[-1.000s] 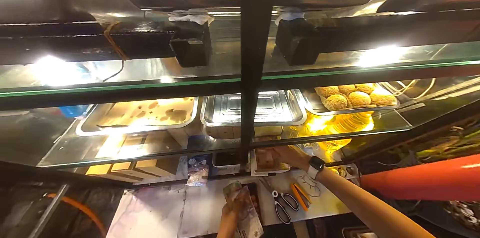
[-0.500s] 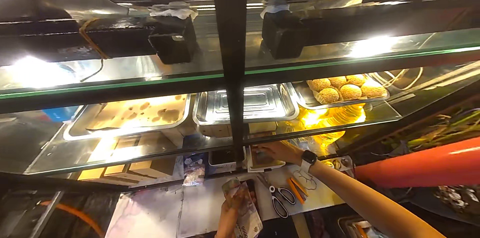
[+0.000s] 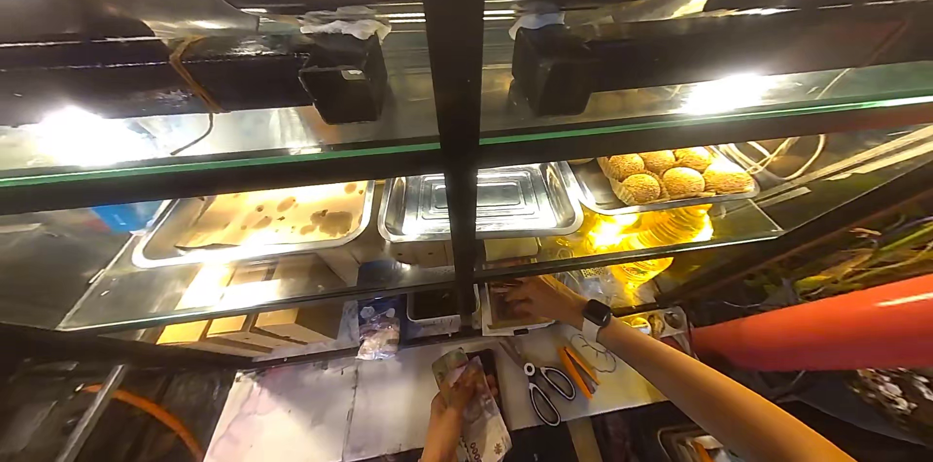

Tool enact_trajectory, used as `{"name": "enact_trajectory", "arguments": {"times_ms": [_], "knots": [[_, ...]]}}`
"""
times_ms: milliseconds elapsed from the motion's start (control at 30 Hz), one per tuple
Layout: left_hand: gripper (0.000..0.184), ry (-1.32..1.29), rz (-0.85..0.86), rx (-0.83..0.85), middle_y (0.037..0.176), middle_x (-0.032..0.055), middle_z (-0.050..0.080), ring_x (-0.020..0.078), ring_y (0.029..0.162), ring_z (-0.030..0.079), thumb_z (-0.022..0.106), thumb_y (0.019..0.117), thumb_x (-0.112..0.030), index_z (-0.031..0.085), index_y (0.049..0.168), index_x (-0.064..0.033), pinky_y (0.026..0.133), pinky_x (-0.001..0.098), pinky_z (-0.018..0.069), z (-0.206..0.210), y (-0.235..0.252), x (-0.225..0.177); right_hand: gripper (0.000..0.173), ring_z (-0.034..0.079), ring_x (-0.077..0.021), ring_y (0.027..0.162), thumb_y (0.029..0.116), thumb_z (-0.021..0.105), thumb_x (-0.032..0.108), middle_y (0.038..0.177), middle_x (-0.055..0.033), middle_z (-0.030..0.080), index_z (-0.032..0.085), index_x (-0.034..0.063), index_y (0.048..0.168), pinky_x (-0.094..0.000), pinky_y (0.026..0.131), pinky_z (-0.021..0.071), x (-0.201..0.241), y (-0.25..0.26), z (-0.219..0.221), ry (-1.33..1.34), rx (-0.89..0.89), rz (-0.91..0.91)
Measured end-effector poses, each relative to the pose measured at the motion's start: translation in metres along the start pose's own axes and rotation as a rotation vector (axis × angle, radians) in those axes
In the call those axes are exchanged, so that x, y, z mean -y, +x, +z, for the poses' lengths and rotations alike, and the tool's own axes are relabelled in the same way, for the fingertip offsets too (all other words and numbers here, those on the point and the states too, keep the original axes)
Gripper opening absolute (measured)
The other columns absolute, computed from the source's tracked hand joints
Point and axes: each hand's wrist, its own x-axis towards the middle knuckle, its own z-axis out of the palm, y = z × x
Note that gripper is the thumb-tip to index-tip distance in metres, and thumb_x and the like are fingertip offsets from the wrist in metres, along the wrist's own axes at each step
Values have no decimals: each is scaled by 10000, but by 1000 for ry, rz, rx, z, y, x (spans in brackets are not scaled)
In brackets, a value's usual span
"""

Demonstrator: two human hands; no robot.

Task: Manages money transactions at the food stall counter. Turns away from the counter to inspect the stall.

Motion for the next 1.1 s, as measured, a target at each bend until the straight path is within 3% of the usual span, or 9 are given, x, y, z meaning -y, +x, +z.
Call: {"name": "enact_trajectory", "arguments": {"times_ms": [100, 233, 367, 600, 733, 867, 967, 1033, 1100], "knots": [[281, -1, 6, 2, 1061, 192, 743, 265, 970, 745, 489, 1048, -51, 547, 1283, 92, 886, 409, 616, -3, 0, 1, 215, 596, -408, 1262, 970, 666, 77, 1275, -271, 667, 757, -32, 1132, -511, 1129, 413, -3, 2, -3, 41, -7, -38], [274, -20, 7, -5, 1053, 200, 742, 276, 967, 745, 490, 1049, -55, 551, 1269, 96, 877, 413, 618, -7, -1, 1, 273, 546, -397, 1332, 964, 670, 73, 1400, -238, 602, 713, -1, 1223, -525, 1150, 392, 4, 3, -4, -16, 48, 0], [262, -11, 7, -10, 1029, 187, 748, 257, 950, 747, 498, 1045, -65, 564, 1244, 91, 871, 401, 618, -9, -4, 3, 226, 621, -382, 1234, 1003, 643, 131, 1213, -236, 704, 754, -31, 1115, -500, 1114, 430, 1, 6, -4, 37, -20, -39], [259, -2, 2, -21, 1036, 189, 749, 263, 959, 747, 486, 1052, -61, 566, 1247, 88, 879, 402, 615, -9, -8, 5, 299, 587, -377, 1291, 1063, 532, 158, 1349, -253, 633, 736, -49, 1135, -482, 1138, 410, 7, 4, 1, -8, -45, 13], [269, 21, 12, -3, 1051, 183, 748, 253, 972, 742, 491, 1050, -74, 565, 1252, 89, 888, 401, 611, -10, -8, 7, 308, 577, -323, 1319, 1041, 510, 208, 1450, -164, 581, 709, 66, 1228, -500, 1113, 453, 18, 4, 7, -199, -65, 119], [259, -28, -1, 1, 1039, 176, 751, 252, 955, 747, 482, 1054, -55, 551, 1266, 77, 875, 398, 616, -4, -13, -1, 304, 635, -286, 1229, 1065, 523, 205, 1263, -164, 692, 707, 15, 1215, -442, 1111, 451, 33, -5, 0, -26, -150, 156], [267, -67, -38, 39, 1042, 187, 747, 267, 955, 745, 473, 1062, -69, 542, 1275, 77, 877, 411, 615, 5, -13, -4, 268, 649, -259, 1169, 1016, 617, 216, 1182, -167, 709, 734, 7, 1136, -414, 1069, 478, 44, -19, -10, 136, -216, 168], [298, -118, -79, 101, 1071, 208, 742, 297, 968, 745, 436, 1078, -84, 522, 1315, 75, 881, 432, 615, 16, -15, -8, 271, 588, -254, 1268, 981, 667, 251, 1290, -165, 665, 759, 33, 1113, -408, 1123, 433, 52, -31, -11, 169, -249, 219], [314, -160, -107, 148, 1081, 209, 738, 298, 986, 740, 382, 1086, -87, 511, 1330, 62, 879, 432, 612, 29, -16, -12, 280, 583, -239, 1291, 984, 656, 300, 1362, -140, 633, 773, 78, 1109, -413, 1124, 450, 64, -46, -7, 125, -360, 234]]}}
